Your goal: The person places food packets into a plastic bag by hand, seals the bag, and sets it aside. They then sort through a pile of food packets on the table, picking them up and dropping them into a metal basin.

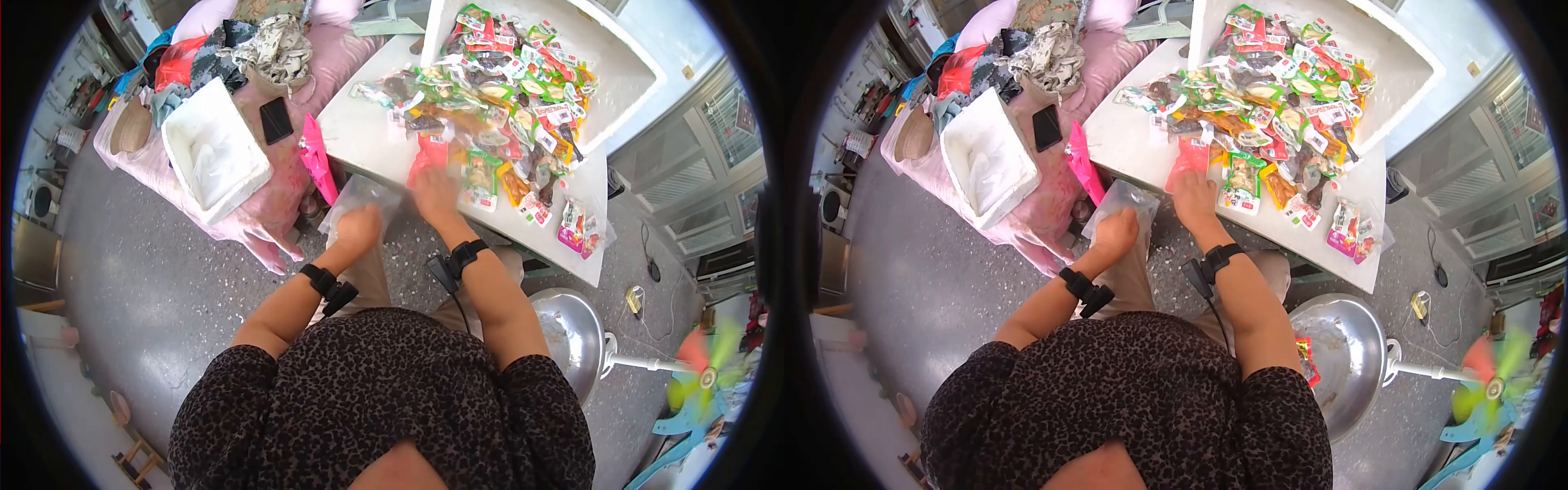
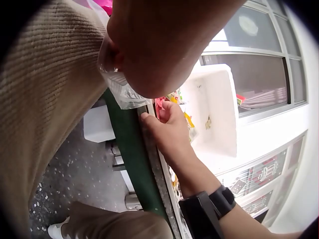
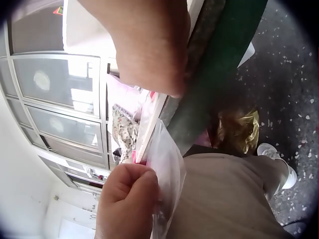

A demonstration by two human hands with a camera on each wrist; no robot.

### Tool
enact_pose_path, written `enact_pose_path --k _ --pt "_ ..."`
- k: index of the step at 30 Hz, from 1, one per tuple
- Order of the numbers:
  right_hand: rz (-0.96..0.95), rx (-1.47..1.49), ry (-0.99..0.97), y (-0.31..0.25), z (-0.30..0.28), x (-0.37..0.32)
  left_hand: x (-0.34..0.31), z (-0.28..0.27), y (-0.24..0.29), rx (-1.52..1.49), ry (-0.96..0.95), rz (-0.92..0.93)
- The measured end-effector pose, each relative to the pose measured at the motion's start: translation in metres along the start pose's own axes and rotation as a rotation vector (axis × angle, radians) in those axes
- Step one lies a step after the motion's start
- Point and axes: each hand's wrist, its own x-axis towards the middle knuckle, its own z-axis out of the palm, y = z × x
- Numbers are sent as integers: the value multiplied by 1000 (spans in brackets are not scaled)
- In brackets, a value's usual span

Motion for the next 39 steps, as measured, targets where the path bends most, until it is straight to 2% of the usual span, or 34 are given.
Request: enact_pose_path --k 4,7,10,13,16,19,20,22,25,27,28,31,32,34,35,36,37,39 --pt "-43 5 -41 0 -7 -1 0 0 -2 -16 19 -10" --pt "32 62 -48 7 -8 4 0 -2 -5 -61 15 -32" --pt "70 427 320 20 -31 8 2 -2 -4 -63 1 -67" --pt "420 648 474 22 -55 6 3 -1 -5 -57 -3 -69" --pt "658 1107 333 32 -69 -3 4 -5 -3 -85 28 -69" --pt "585 1248 224 45 -78 -8 11 -14 -1 -14 -48 -133" --pt "624 1135 89 52 -86 -8 13 -18 0 -32 -17 -92" --pt "430 959 -7 39 -118 2 19 -32 6 -69 39 -7" --pt "252 791 -244 45 -121 10 28 -64 17 -205 85 258" --pt "154 765 -390 46 -115 14 35 -79 16 -306 4 357" --pt "14 656 -449 40 -125 19 37 -89 20 -340 -15 407" --pt "73 936 -606 20 -134 23 31 -102 31 -436 -118 619" --pt "30 858 -686 14 -130 26 28 -104 35 -467 -160 699" --pt "-59 699 -842 0 -123 34 23 -108 49 -551 -364 663" --pt "-108 669 -838 -9 -122 35 21 -109 53 -592 -465 643" --pt "-157 636 -833 -20 -126 34 19 -105 52 -702 -624 469" --pt "-204 600 -825 -27 -130 33 17 -100 48 -766 -659 414" --pt "-153 753 -759 -27 -126 25 14 -91 40 -892 -731 309"
